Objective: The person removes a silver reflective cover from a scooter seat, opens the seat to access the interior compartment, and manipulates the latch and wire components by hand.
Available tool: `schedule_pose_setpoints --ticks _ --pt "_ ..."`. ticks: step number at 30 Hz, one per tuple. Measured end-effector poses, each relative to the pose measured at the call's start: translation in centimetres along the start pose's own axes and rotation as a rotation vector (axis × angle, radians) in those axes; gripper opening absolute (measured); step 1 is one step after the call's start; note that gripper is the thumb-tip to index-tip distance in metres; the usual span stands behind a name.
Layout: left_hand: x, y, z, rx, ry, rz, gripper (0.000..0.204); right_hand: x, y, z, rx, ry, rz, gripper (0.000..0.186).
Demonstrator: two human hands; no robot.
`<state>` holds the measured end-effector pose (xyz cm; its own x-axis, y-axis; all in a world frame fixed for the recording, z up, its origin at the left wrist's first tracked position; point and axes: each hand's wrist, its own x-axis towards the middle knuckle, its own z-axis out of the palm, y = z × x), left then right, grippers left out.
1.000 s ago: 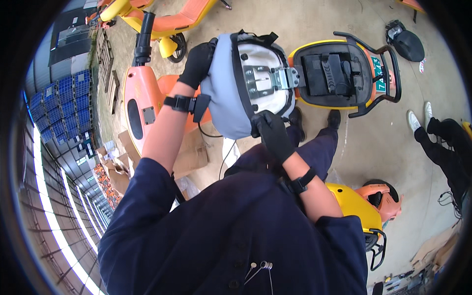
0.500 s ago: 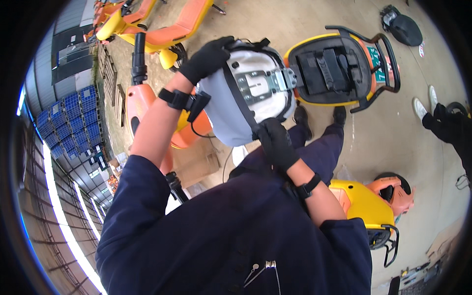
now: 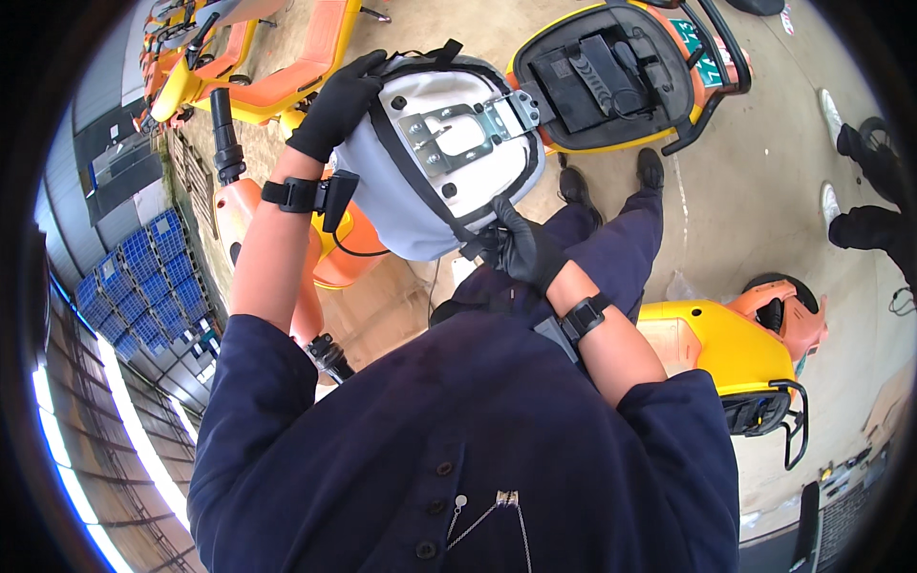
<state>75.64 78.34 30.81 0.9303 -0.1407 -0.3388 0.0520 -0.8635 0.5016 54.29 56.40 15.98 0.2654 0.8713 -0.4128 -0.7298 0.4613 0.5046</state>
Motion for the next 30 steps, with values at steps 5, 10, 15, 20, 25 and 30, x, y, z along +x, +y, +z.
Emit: schedule_pose_setpoints --ticks 5,10,15,20,25,30 --pt "-0.2 0.0 -0.1 0.018 -0.024 -0.035 0.046 -0.1 0.9 0.6 0.201 -0.095 0.045 0.045" --pt "-0.2 -0.5 -0.3 -0.056 0.006 0.01 0.046 1.1 1.7 0.1 0.071 -0.025 0.088 0.037" --pt "0.2 0.4 -0.5 -0.123 -0.094 -0.112 0.045 3.3 1.8 -0.7 -0.121 -0.011 0.012 0.032" --pt "0.3 -0.5 -0.4 -0.083 -0.064 -0.051 0.044 2.9 1.3 0.2 -0.137 -0.03 0.062 0.031" --pt "0.5 -0.8 -0.2 -0.107 -0.058 -0.02 0.042 4.4 0.9 -3.3 -0.626 -0.102 -0.263 0.022" --pt "0.0 -0.9 -0.5 -0.069 -0.056 0.013 0.042 0.2 -2.2 -3.2 -1.291 0.08 -0.664 0.022"
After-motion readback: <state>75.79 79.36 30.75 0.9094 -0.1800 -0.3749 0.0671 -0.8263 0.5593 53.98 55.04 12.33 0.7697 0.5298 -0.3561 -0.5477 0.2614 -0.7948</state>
